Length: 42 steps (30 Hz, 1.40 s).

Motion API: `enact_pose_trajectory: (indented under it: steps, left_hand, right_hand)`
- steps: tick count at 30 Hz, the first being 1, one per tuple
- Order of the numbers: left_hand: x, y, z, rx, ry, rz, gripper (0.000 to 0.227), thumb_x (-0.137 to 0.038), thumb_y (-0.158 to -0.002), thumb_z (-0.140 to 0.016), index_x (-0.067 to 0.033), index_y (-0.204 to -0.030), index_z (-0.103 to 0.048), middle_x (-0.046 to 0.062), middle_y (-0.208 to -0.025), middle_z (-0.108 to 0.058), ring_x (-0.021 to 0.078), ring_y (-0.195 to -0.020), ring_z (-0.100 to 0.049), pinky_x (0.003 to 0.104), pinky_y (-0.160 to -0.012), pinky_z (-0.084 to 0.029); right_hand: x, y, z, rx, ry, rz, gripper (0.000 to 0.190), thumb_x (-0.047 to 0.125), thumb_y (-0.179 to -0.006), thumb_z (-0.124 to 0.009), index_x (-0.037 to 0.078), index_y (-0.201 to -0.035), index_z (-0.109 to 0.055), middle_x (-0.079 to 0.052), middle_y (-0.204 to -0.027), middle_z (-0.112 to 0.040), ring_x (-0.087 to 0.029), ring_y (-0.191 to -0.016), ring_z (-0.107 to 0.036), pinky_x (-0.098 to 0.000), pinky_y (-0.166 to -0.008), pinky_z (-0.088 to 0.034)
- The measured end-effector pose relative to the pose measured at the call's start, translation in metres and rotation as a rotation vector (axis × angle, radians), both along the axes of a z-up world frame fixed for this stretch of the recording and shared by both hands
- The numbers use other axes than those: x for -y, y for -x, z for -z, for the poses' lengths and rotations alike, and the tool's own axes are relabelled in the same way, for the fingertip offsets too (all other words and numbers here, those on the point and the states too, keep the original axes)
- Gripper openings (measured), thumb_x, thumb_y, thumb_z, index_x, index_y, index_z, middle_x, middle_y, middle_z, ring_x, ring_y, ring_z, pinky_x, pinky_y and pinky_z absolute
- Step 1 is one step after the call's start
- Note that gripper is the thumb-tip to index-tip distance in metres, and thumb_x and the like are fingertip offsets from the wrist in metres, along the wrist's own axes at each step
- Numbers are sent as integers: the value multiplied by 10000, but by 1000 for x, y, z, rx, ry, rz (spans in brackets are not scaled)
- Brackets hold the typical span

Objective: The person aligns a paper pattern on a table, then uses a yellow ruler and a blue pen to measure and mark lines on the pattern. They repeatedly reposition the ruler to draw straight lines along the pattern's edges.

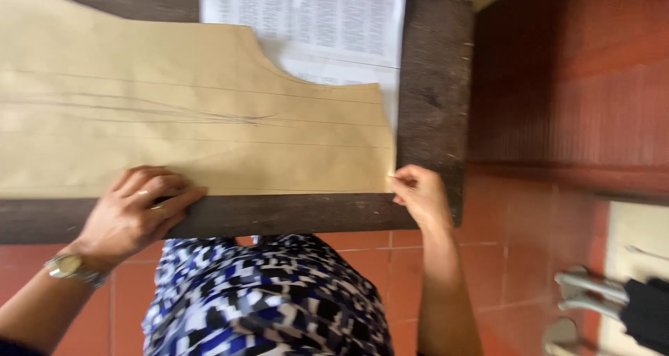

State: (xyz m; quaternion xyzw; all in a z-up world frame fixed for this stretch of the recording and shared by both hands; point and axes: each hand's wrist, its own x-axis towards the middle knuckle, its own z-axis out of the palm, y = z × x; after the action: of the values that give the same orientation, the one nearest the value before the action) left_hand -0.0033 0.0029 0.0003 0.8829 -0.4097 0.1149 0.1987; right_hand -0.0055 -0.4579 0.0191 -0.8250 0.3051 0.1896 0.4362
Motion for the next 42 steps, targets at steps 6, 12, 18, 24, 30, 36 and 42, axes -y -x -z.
enact_pose_trajectory:
  steps: [6, 12, 18, 24, 30, 36, 42]
  left_hand:
    - [7, -4, -5, 31, 233, -22, 255, -238, -965, -494, -107, -1018, -706, 118, -939, -627, 334, -942, -631, 449, -866, -491]
    - [5, -5, -4, 55, 271, 4, 282, -225, -992, -466, -76, -972, -705, 120, -897, -626, 320, -894, -633, 449, -868, -501]
    - [5, -2, -4, 76, 264, -3, 365, -244, -1025, -391, -56, -966, -698, 111, -863, -614, 303, -863, -632, 448, -858, -503]
    - [1, -1, 3, 82, 235, 2, 314, -188, -1020, -417, -40, -983, -691, 127, -878, -594, 306, -863, -618, 456, -857, -506]
    - [-21, -12, -19, 112, 105, 44, 279, -140, -1017, -405, -31, -1060, -658, 139, -971, -624, 307, -974, -631, 455, -930, -491]
    - [-57, -13, -15, 74, -61, 55, 343, -195, -1015, -364, -108, -1243, -605, 103, -1369, -565, 287, -1296, -512, 422, -1080, -389]
    - [-61, -9, -7, 39, -139, 11, 367, -210, -1002, -355, -162, -1305, -558, 38, -1466, -488, 232, -1376, -421, 415, -1153, -301]
  right_hand:
    - [16, 10, 25, 185, -44, -12, 216, 100, -775, -768, -35, -924, -689, -182, -752, -640, -193, -499, -619, -301, -487, -560]
    - [0, 5, 1, 161, 13, -59, 176, 63, -794, -740, -67, -894, -678, -178, -712, -622, -185, -486, -594, -276, -464, -534]
    - [-2, 3, -2, 154, 40, -84, 163, 56, -800, -749, -70, -879, -683, -185, -702, -634, -199, -492, -613, -283, -476, -536]
    - [-1, 4, 0, 164, 27, -85, 158, 39, -800, -740, -81, -881, -674, -172, -678, -618, -190, -499, -608, -272, -485, -529]
    - [-2, 4, 0, 165, 35, -91, 143, 35, -798, -740, -74, -867, -677, -163, -664, -622, -190, -501, -614, -269, -485, -529]
    - [0, 5, 3, 162, 24, -91, 155, 37, -803, -733, -86, -876, -674, -166, -674, -614, -190, -512, -610, -266, -491, -523]
    - [1, 5, 5, 155, 30, -92, 161, 42, -806, -739, -87, -879, -677, -169, -675, -617, -195, -513, -620, -270, -495, -529]
